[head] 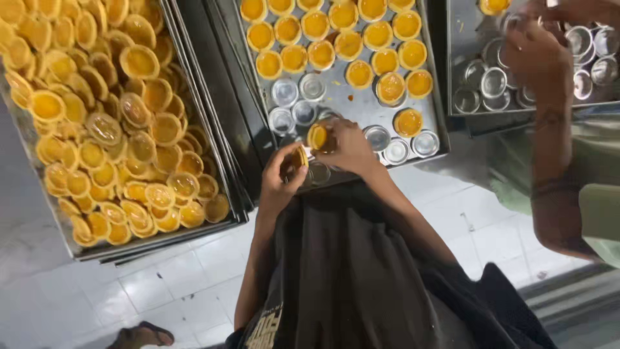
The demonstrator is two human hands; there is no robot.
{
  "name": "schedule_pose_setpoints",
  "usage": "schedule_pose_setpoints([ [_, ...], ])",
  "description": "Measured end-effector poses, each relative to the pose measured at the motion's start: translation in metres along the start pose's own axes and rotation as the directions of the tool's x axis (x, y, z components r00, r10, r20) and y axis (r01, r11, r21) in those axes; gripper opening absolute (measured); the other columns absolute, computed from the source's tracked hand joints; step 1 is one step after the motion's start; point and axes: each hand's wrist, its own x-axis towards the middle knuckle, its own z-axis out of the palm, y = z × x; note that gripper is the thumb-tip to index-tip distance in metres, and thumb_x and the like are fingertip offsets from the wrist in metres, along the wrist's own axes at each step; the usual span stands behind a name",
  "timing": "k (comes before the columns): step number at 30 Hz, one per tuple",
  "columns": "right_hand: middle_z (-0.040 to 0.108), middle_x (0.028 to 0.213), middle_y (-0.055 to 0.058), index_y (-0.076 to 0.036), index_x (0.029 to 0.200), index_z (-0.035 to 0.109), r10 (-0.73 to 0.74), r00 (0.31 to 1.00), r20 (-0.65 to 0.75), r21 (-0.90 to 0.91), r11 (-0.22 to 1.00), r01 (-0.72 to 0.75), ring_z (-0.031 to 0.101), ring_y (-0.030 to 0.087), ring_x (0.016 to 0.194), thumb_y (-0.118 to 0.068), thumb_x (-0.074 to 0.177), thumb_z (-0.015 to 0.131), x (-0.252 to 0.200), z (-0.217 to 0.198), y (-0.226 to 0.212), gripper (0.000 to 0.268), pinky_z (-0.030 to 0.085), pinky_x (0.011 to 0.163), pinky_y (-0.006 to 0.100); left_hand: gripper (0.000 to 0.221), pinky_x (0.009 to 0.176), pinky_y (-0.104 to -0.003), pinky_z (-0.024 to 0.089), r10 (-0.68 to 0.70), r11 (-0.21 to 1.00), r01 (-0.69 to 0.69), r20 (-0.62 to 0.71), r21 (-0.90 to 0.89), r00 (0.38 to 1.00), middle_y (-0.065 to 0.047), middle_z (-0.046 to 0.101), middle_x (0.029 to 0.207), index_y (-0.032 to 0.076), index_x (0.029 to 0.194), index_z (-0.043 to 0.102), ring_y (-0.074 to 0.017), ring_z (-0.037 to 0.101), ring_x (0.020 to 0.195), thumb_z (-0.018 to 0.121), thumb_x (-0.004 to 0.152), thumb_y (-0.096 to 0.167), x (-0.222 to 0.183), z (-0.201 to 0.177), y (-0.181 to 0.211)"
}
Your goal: The person organizes metal molds and transfers baked egg tarts between metal trays by hand.
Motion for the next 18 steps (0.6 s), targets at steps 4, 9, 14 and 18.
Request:
schedule_pose_setpoints([
  [4, 0.078, 0.087, 0.014, -0.007, 0.117, 0.076, 0.176, 0.983, -0.047, 0.327, 0.933, -0.152, 0.068, 0.024, 0.059, -0.037, 0.064, 0.097, -0.005, -0.022, 0.006, 0.065, 0.052, 0.056, 0.035, 0.05, 0.106, -0.06, 0.053, -0.034, 0.989, 0.041, 0.051, -0.145, 0.998, -0.027, 0.059, 0.142, 0.004, 0.146, 0.062, -0.0437, 0.063, 0.129, 0.074, 0.099, 0.014, 0.008, 0.008, -0.032],
  [9, 0.077, 0.1, 0.021, -0.006, 0.116, 0.077, 0.062, 0.99, -0.126, 0.395, 0.919, -0.007, 0.077, 0.032, 0.085, -0.029, 0.06, 0.102, -0.011, -0.034, -0.009, 0.066, 0.059, 0.068, 0.038, 0.05, 0.11, -0.051, 0.052, -0.073, 0.966, 0.09, 0.078, -0.243, 0.994, -0.021, 0.059, 0.147, 0.002, 0.149, 0.058, -0.0306, 0.061, 0.128, 0.069, 0.102, 0.014, 0.024, 0.017, -0.004],
  [14, 0.072, 0.096, 0.029, 0.006, 0.105, 0.07, -0.05, 0.991, -0.127, 0.23, 0.97, 0.078, 0.071, 0.049, 0.092, -0.03, 0.062, 0.099, -0.005, -0.049, -0.035, 0.063, 0.059, 0.081, 0.053, 0.052, 0.107, -0.052, 0.054, -0.12, 0.949, 0.143, 0.097, -0.28, 0.988, -0.025, 0.058, 0.141, 0.001, 0.151, 0.055, -0.0344, 0.062, 0.128, 0.066, 0.103, 0.016, 0.035, 0.017, -0.022],
  [18, 0.075, 0.105, 0.018, -0.004, 0.125, 0.068, 0.127, 0.984, -0.127, 0.554, 0.832, -0.035, 0.074, 0.034, 0.1, -0.02, 0.061, 0.102, -0.017, -0.006, 0.02, 0.074, 0.06, 0.086, 0.046, 0.052, 0.104, -0.05, 0.057, -0.163, 0.934, 0.173, 0.059, -0.311, 0.985, -0.024, 0.061, 0.137, 0.0, 0.149, 0.058, -0.0309, 0.065, 0.121, 0.069, 0.101, 0.016, 0.037, 0.014, -0.023],
])
